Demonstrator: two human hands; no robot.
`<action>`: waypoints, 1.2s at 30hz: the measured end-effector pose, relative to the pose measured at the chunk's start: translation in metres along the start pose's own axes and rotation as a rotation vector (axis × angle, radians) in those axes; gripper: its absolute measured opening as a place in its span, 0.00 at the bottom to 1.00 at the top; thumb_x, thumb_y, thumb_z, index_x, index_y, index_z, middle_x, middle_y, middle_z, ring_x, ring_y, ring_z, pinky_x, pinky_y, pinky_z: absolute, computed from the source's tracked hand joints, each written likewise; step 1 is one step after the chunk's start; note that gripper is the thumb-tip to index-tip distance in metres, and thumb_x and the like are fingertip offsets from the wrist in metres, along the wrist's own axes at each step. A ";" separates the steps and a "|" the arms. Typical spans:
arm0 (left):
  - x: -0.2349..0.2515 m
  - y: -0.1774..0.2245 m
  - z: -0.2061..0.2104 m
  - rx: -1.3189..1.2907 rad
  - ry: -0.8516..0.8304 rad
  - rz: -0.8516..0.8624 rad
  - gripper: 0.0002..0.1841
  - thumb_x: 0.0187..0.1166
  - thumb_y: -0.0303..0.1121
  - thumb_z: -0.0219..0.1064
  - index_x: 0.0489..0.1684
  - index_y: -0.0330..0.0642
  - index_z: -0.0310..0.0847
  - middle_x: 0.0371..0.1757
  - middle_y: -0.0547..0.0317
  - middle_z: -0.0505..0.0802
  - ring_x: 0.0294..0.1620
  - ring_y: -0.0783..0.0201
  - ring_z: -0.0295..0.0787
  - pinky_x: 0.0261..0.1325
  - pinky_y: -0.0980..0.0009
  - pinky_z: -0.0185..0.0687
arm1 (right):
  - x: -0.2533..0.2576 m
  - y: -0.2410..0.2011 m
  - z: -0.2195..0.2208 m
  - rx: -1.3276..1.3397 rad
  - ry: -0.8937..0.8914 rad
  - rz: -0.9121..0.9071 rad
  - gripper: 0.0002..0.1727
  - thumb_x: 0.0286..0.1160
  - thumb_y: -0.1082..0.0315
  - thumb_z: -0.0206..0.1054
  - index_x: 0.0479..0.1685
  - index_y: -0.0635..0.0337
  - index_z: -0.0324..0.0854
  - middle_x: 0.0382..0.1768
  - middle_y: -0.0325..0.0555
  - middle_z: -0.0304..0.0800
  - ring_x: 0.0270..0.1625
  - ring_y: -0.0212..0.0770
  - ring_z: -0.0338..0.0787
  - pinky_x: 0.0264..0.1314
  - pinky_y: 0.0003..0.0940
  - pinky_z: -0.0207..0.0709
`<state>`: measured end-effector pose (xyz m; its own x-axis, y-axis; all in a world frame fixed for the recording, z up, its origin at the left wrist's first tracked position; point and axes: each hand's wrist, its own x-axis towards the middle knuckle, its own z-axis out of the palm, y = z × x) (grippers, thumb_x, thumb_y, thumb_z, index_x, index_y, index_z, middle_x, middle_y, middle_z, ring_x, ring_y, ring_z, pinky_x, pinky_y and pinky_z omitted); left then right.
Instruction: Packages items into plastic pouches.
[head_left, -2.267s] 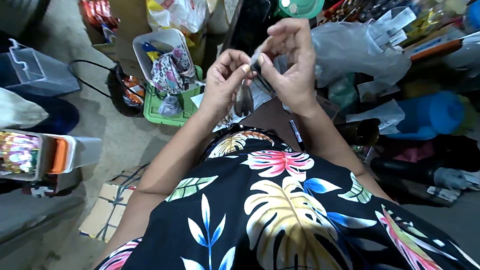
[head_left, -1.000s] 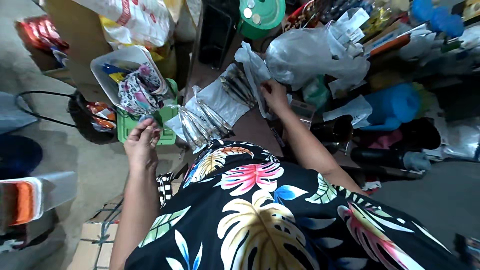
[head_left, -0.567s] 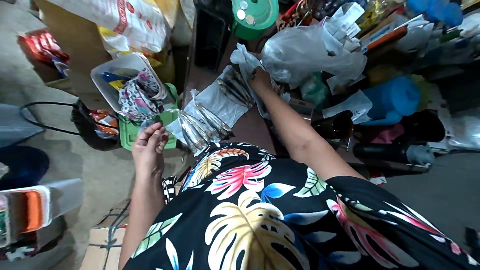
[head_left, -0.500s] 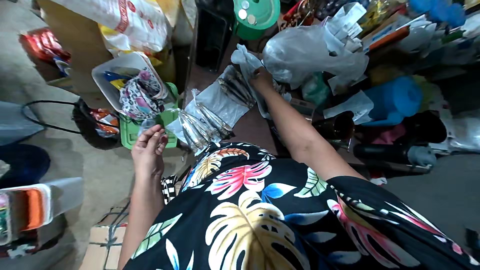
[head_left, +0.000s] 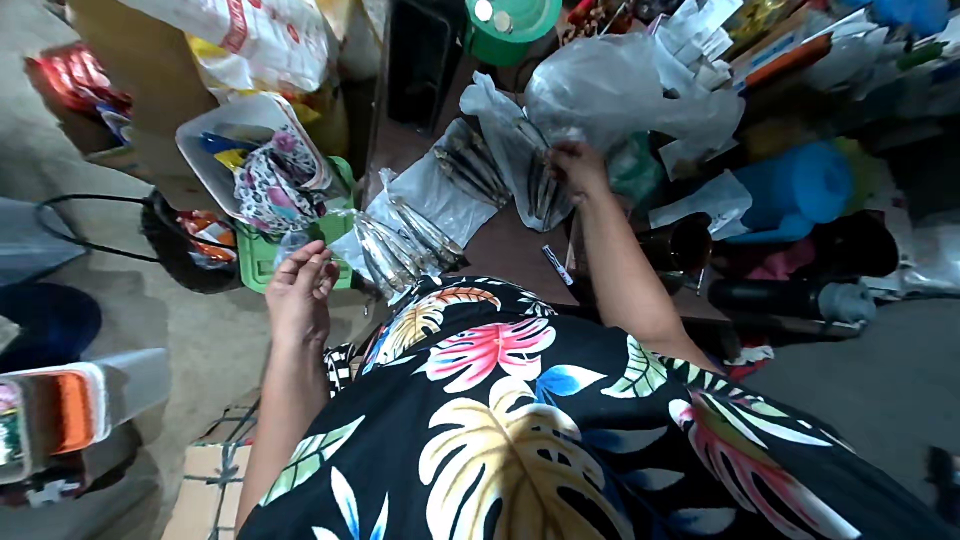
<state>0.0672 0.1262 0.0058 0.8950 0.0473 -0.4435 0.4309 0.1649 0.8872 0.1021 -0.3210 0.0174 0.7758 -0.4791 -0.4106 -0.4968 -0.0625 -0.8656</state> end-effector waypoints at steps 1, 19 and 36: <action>0.000 0.000 0.001 0.000 -0.004 0.000 0.11 0.88 0.26 0.56 0.60 0.44 0.81 0.54 0.68 0.91 0.48 0.73 0.91 0.56 0.71 0.88 | -0.008 0.006 -0.004 0.022 0.010 -0.014 0.21 0.80 0.71 0.70 0.69 0.69 0.76 0.51 0.50 0.86 0.40 0.32 0.86 0.45 0.27 0.84; 0.003 -0.009 0.005 0.030 -0.080 -0.021 0.12 0.88 0.26 0.55 0.61 0.42 0.82 0.55 0.65 0.91 0.48 0.72 0.90 0.57 0.72 0.87 | -0.056 0.033 0.071 -0.009 -0.158 -0.082 0.19 0.75 0.69 0.74 0.62 0.67 0.82 0.48 0.50 0.91 0.42 0.35 0.89 0.48 0.32 0.85; 0.001 -0.013 -0.003 -0.004 -0.028 -0.042 0.12 0.88 0.26 0.56 0.60 0.43 0.81 0.57 0.66 0.91 0.47 0.71 0.90 0.56 0.71 0.87 | -0.008 0.010 0.093 -0.787 -0.085 -0.260 0.30 0.80 0.59 0.69 0.76 0.71 0.73 0.73 0.68 0.78 0.78 0.63 0.78 0.82 0.55 0.70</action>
<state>0.0624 0.1272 -0.0070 0.8790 0.0126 -0.4766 0.4678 0.1705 0.8672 0.1268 -0.2362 -0.0150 0.9144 -0.2991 -0.2728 -0.4001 -0.7707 -0.4959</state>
